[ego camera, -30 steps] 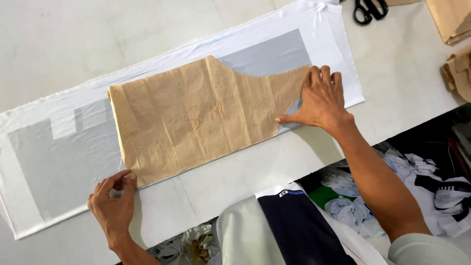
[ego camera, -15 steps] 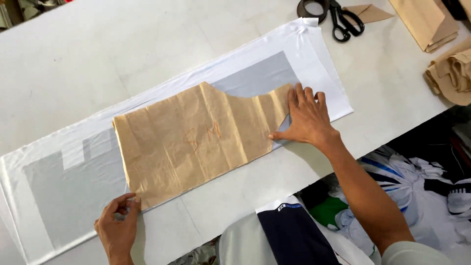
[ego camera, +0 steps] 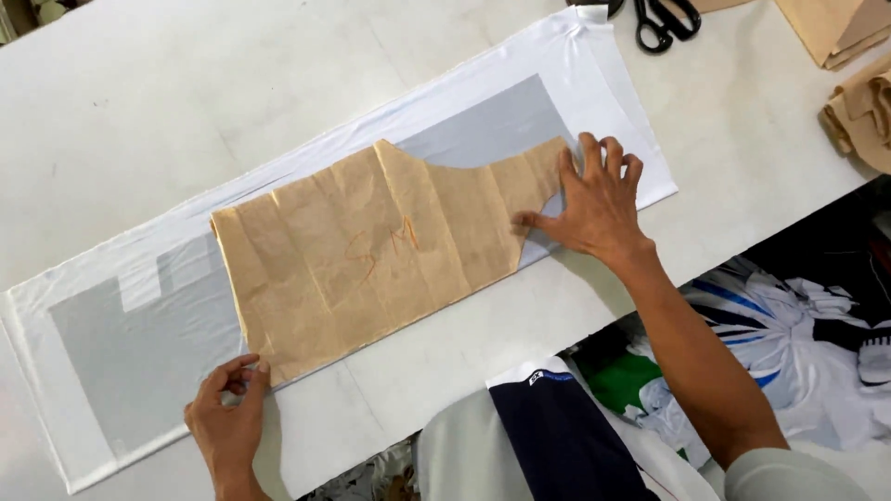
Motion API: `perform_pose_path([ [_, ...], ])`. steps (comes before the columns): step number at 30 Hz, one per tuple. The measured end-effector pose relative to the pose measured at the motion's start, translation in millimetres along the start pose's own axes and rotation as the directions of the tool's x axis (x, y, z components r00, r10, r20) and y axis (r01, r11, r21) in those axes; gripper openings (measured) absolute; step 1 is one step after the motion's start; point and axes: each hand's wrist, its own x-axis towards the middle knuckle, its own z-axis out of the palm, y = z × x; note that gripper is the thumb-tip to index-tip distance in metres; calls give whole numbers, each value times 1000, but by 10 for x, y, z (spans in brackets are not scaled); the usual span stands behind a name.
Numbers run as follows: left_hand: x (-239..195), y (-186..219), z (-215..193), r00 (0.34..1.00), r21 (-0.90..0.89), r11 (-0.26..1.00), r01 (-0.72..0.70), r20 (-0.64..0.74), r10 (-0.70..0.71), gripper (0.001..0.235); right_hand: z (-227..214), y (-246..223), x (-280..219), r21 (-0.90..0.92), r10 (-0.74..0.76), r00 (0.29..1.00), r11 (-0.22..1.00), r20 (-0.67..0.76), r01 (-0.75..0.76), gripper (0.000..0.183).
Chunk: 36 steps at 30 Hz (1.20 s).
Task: A worker aligns a paper pattern on a piece of fabric, secures it with a weight, and cuts the fabric along the pattern's edge using scissors.
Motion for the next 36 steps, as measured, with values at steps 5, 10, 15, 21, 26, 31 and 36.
perform_pose_path([
  [5,-4,-66,27,996,54,995,-82,-17,83,13,37,-10,-34,-27,-4,998,1000,55,5,135],
  [10,22,260,72,942,289,916,-276,-107,318,35,-4,-35,-29,-7,0,997,1000,78,1,135],
  [15,-19,1794,646,729,-342,645,-684,-273,628,25,-218,-124,-9,137,49,975,987,219,-80,135],
  [21,202,2364,2006,219,-289,255,-923,152,964,45,-181,-113,-32,178,43,987,982,156,-71,130],
  [26,246,2360,2066,147,-280,246,-928,333,932,59,-81,-121,-92,237,85,990,965,117,-110,130],
  [31,263,2392,2089,155,-193,252,-948,411,898,63,10,-251,-280,266,21,999,964,-26,-13,100],
  [36,287,2391,2091,119,-223,213,-951,372,921,61,196,-313,-352,325,69,997,944,-18,-59,77],
])
